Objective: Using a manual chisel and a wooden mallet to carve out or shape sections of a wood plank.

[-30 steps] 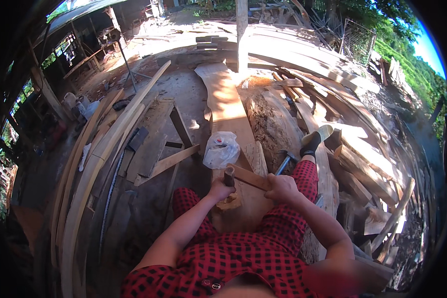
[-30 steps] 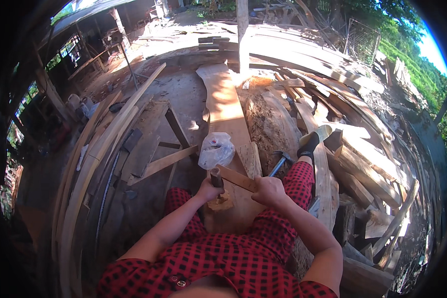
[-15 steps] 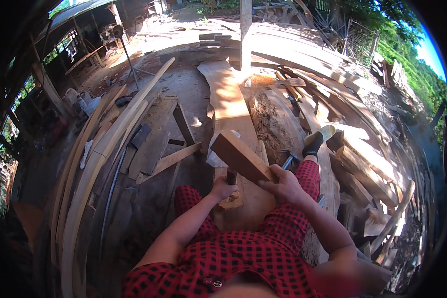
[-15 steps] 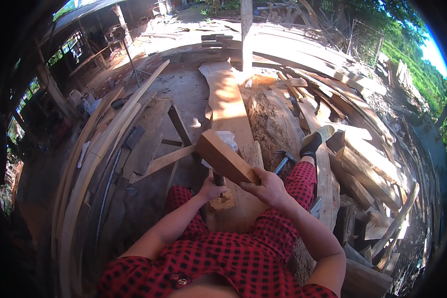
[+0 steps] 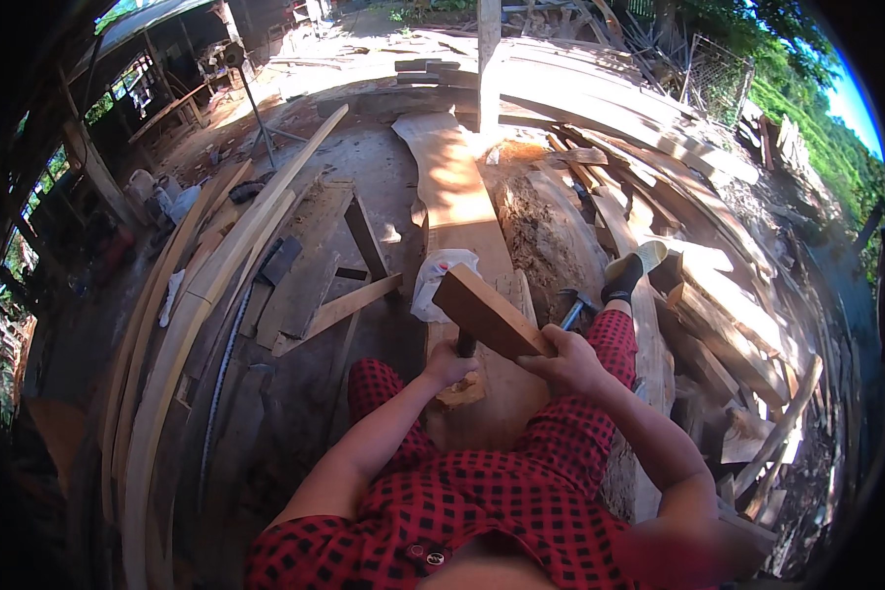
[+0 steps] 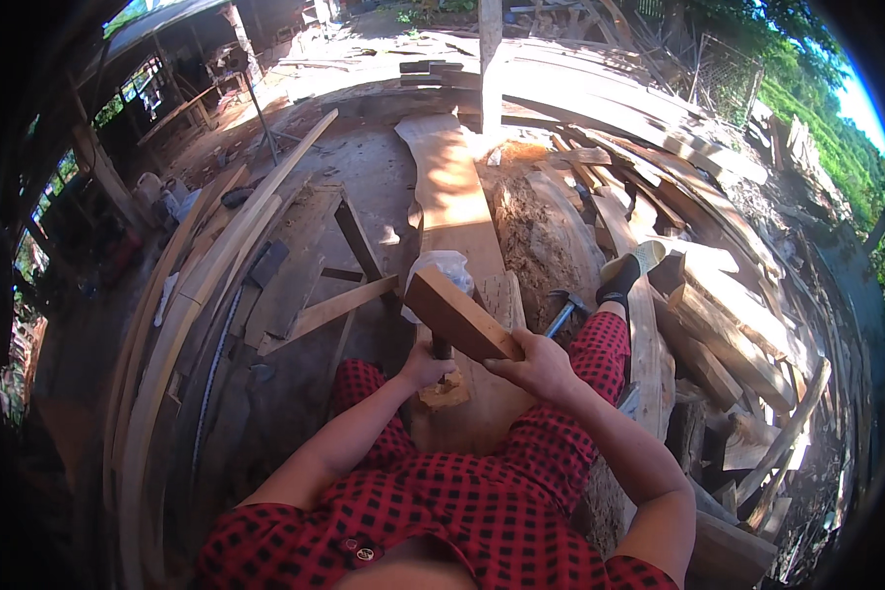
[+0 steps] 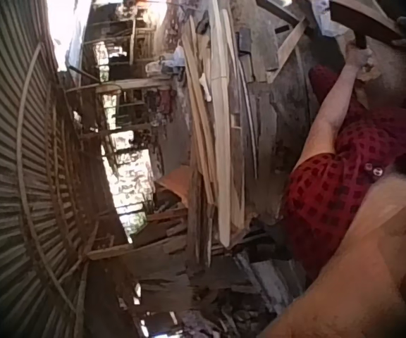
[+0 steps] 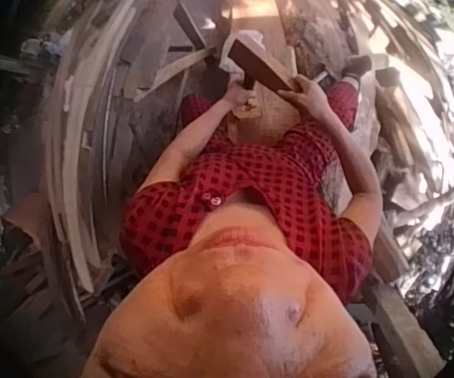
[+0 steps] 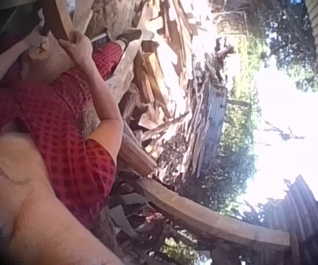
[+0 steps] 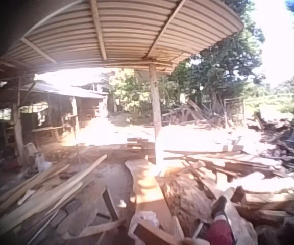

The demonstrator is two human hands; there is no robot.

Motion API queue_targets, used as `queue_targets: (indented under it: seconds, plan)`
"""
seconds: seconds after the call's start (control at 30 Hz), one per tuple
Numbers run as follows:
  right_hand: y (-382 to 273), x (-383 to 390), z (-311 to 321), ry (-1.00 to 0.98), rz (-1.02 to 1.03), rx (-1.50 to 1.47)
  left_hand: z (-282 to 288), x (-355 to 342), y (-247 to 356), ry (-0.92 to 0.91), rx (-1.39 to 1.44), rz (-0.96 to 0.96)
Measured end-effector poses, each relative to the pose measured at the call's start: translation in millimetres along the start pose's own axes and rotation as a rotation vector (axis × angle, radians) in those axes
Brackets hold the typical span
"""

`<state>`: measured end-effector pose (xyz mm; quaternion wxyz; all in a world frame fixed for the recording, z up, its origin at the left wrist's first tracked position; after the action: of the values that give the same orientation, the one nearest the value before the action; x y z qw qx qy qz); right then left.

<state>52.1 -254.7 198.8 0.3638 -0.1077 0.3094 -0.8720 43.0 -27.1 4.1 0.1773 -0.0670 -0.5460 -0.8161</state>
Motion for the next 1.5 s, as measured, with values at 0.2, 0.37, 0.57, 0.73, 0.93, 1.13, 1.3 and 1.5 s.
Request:
queue_targets:
  seconds: [0.2,0.37,0.57,0.73,0.93,1.13,1.3,1.5]
  plan:
    - [-40,1,14,0.382,0.145,-0.855,7,-1,9,-0.069,0.054,-0.014]
    - [11,-7,-10,0.152,0.035,-0.365,5,-14,8,-0.188,0.128,0.048]
    - [-31,-4,4,0.265,0.047,-0.634,7,-15,7,-0.093,0.043,-0.083]
    - [12,-5,-20,0.258,0.052,-0.617,1,-14,4,-0.134,0.014,0.013]
    - [2,-2,-12,0.345,-0.043,-0.824,3,-16,6,-0.148,0.056,0.001]
    - [27,-8,-31,0.246,0.017,-0.631,1,-33,-6,-0.258,0.151,0.101]
    - [33,4,-26,0.375,-0.089,-1.012,1,-31,4,-0.212,0.124,0.045]
    - [65,8,-46,0.356,0.010,-1.325,7,-42,8,-0.266,0.156,0.071]
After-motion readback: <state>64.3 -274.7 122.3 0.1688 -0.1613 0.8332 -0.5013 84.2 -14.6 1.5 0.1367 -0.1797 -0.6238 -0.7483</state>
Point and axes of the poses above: each hand's wrist, its own x-axis away from the middle knuckle, its own z-axis out of the back of the hand, y = z × x, the point moved 4 cm from there along -x, towards the middle knuckle, and after that the axes turned 15 degrees about z, right-handed, at the moved point
